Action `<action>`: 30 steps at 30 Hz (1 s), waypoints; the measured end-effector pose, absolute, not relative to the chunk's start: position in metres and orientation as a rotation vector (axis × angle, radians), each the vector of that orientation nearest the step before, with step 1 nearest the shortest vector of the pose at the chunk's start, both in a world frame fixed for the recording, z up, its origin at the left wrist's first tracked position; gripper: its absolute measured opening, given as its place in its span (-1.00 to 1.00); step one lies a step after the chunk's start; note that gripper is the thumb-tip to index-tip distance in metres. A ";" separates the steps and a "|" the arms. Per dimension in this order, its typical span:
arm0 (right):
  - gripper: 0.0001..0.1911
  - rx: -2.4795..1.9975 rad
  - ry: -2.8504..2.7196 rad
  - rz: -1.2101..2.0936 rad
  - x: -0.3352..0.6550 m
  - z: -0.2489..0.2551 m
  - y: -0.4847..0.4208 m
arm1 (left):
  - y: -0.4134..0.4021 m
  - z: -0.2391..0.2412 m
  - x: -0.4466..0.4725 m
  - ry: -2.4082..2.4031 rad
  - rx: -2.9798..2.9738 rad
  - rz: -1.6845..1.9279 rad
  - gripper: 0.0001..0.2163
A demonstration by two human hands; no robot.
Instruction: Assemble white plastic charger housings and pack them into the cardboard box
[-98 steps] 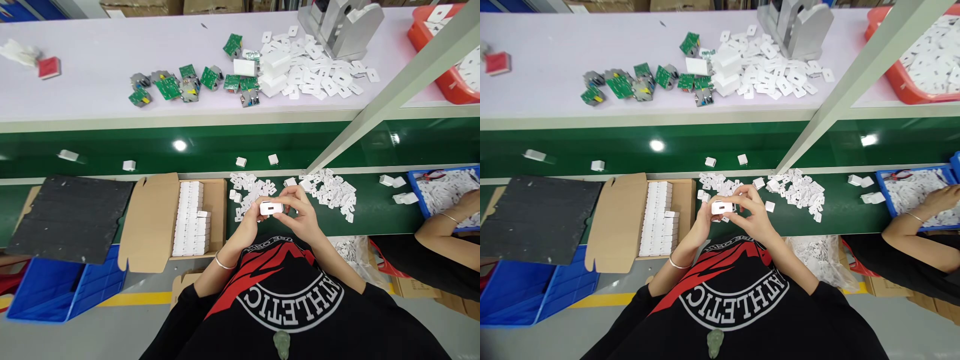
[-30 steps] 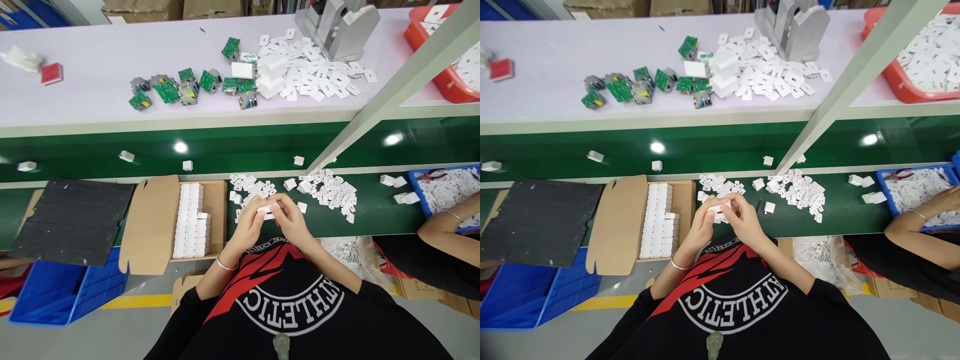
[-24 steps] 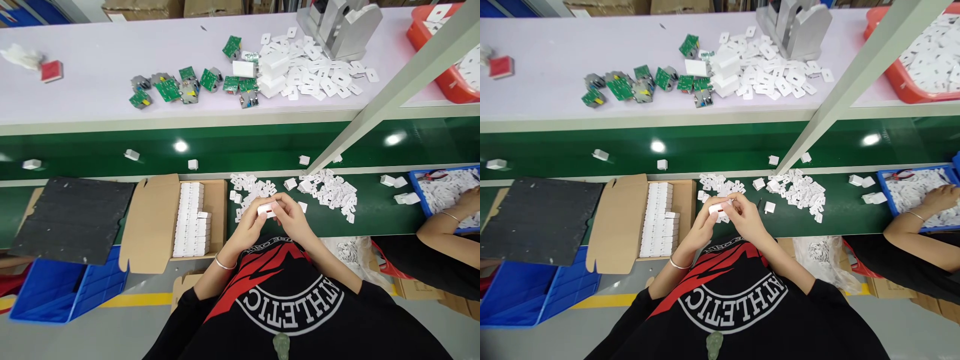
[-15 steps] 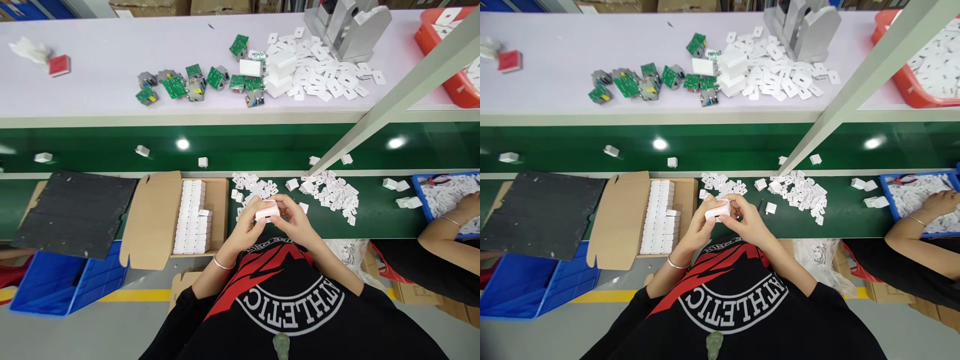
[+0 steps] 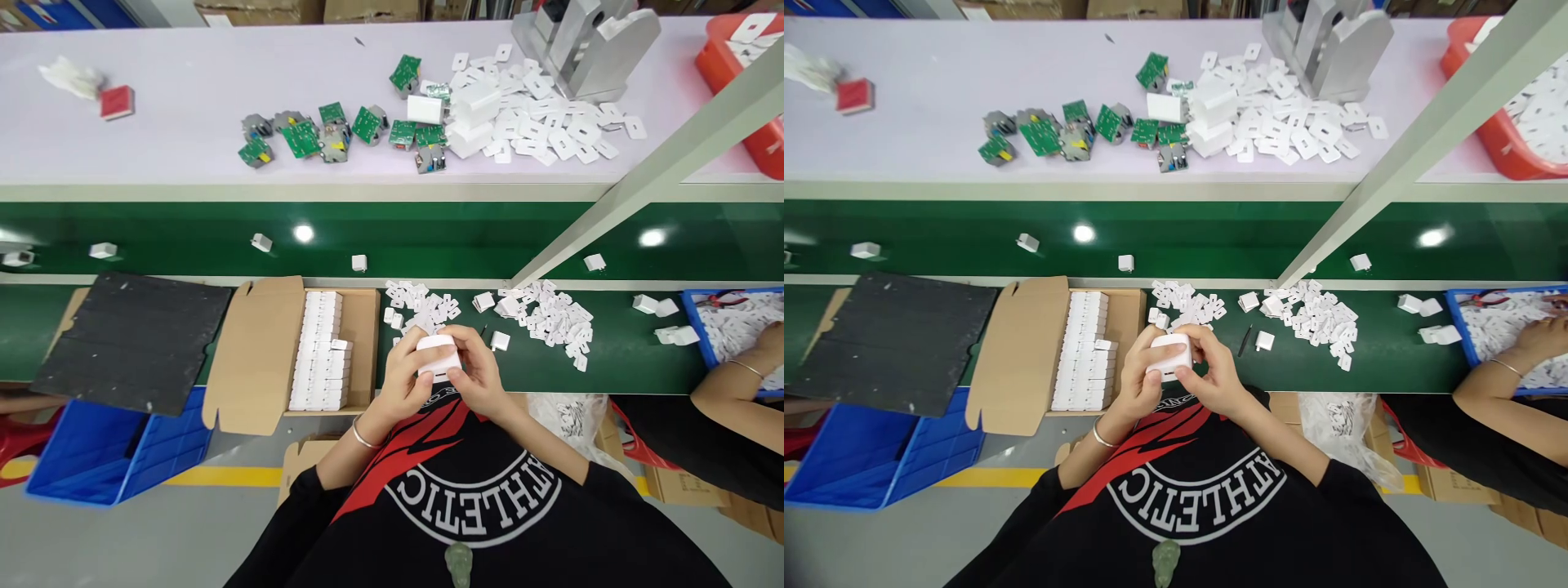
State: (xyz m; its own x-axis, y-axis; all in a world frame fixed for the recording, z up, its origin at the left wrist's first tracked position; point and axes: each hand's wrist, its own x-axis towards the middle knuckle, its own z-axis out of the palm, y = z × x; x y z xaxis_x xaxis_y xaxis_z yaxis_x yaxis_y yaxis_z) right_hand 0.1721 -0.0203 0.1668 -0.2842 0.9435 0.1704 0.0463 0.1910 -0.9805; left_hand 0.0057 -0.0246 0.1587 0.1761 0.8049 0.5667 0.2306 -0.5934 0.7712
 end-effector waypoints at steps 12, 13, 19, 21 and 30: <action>-0.47 -1.044 -1.450 1.478 0.157 0.163 -0.006 | -0.021 0.148 -0.013 0.958 1.676 1.235 -0.38; -0.46 -1.050 -1.483 1.457 0.157 0.164 -0.006 | -0.021 0.148 -0.014 0.958 1.695 1.244 -0.38; -0.41 -0.995 -1.816 1.088 0.163 0.167 0.001 | -0.022 0.154 -0.025 1.050 2.033 1.312 -0.56; -0.41 -0.945 -1.924 0.967 0.165 0.171 0.006 | -0.021 0.156 -0.031 0.997 2.128 1.340 -0.58; -0.39 -0.908 -1.906 1.020 0.151 0.180 0.004 | -0.022 0.164 -0.045 0.863 2.059 1.230 -0.56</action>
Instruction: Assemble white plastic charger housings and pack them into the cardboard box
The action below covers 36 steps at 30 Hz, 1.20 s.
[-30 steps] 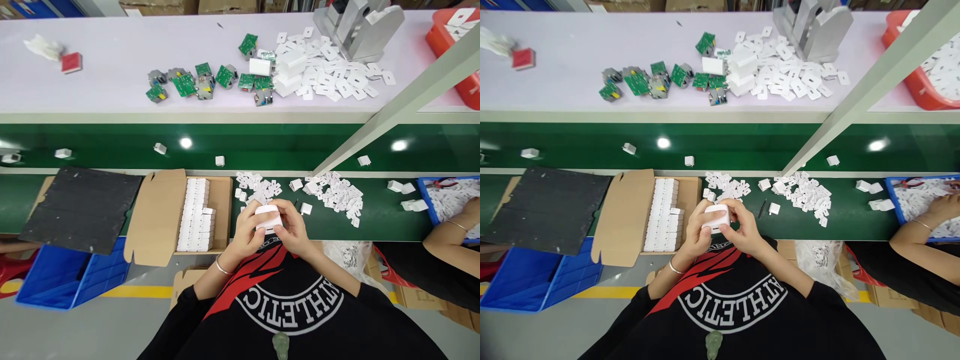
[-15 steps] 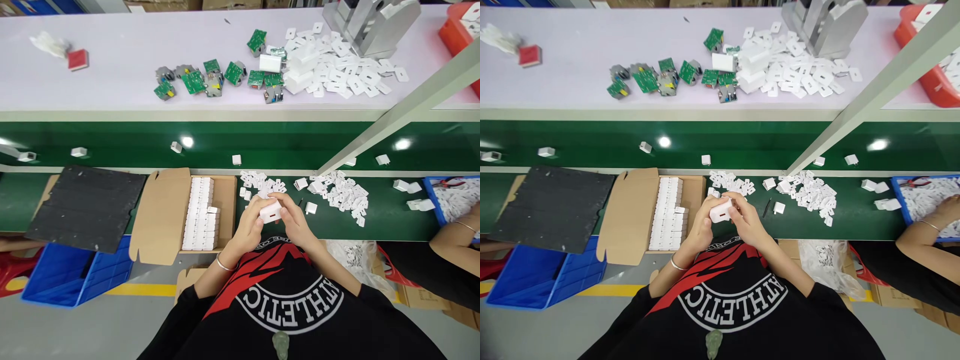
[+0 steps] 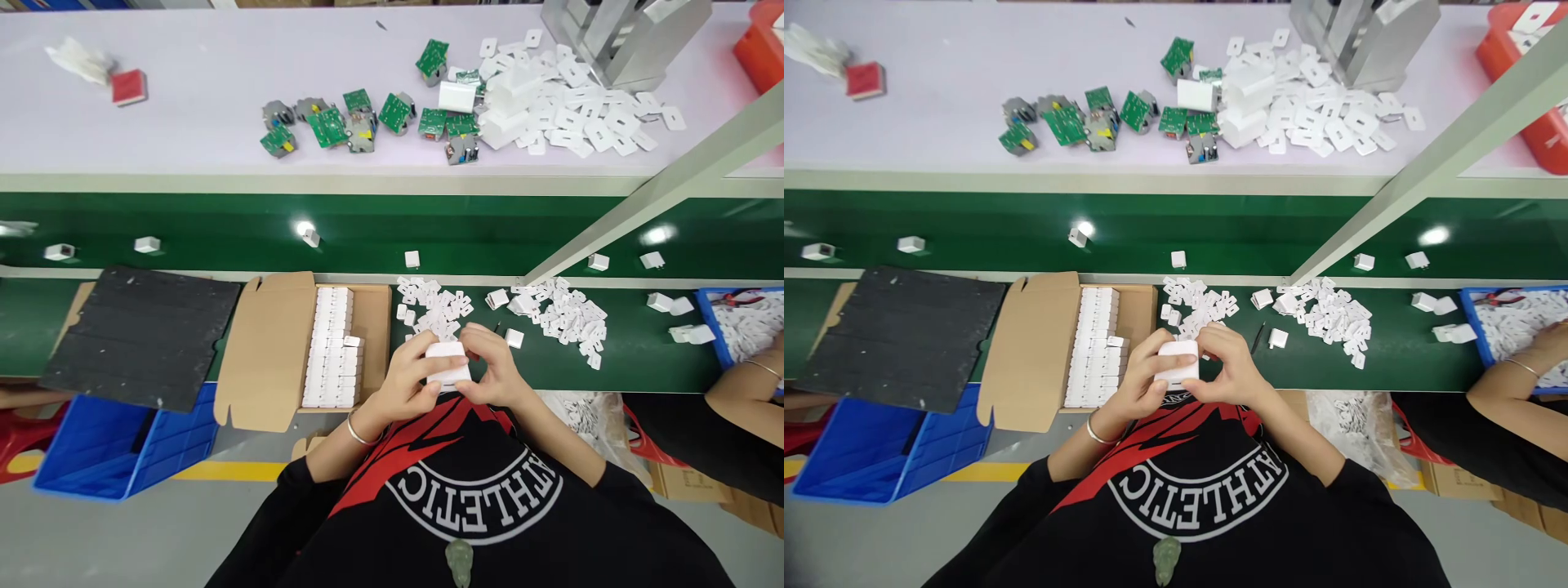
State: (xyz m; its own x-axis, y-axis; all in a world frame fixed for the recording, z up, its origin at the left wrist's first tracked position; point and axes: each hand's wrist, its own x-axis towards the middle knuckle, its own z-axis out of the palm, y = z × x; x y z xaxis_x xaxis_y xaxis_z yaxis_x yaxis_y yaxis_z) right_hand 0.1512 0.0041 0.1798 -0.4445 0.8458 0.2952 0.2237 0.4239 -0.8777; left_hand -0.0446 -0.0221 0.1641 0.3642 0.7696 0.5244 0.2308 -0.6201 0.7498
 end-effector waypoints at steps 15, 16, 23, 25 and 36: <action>-0.51 -1.200 -1.749 1.145 0.150 0.164 -0.003 | -0.018 0.148 -0.039 0.849 1.686 1.127 -0.58; -0.50 -1.192 -1.748 1.117 0.149 0.164 -0.004 | -0.018 0.147 -0.038 0.831 1.698 1.143 -0.58; -0.49 -1.215 -1.733 1.357 0.156 0.149 0.000 | -0.019 0.137 -0.037 0.920 1.620 1.095 -0.57; -0.45 -1.221 -1.710 1.422 0.157 0.141 0.002 | -0.020 0.133 -0.035 0.975 1.595 1.056 -0.57; -0.34 -1.405 -1.791 1.575 0.148 0.084 0.010 | -0.020 0.079 -0.028 1.186 1.162 1.050 -0.48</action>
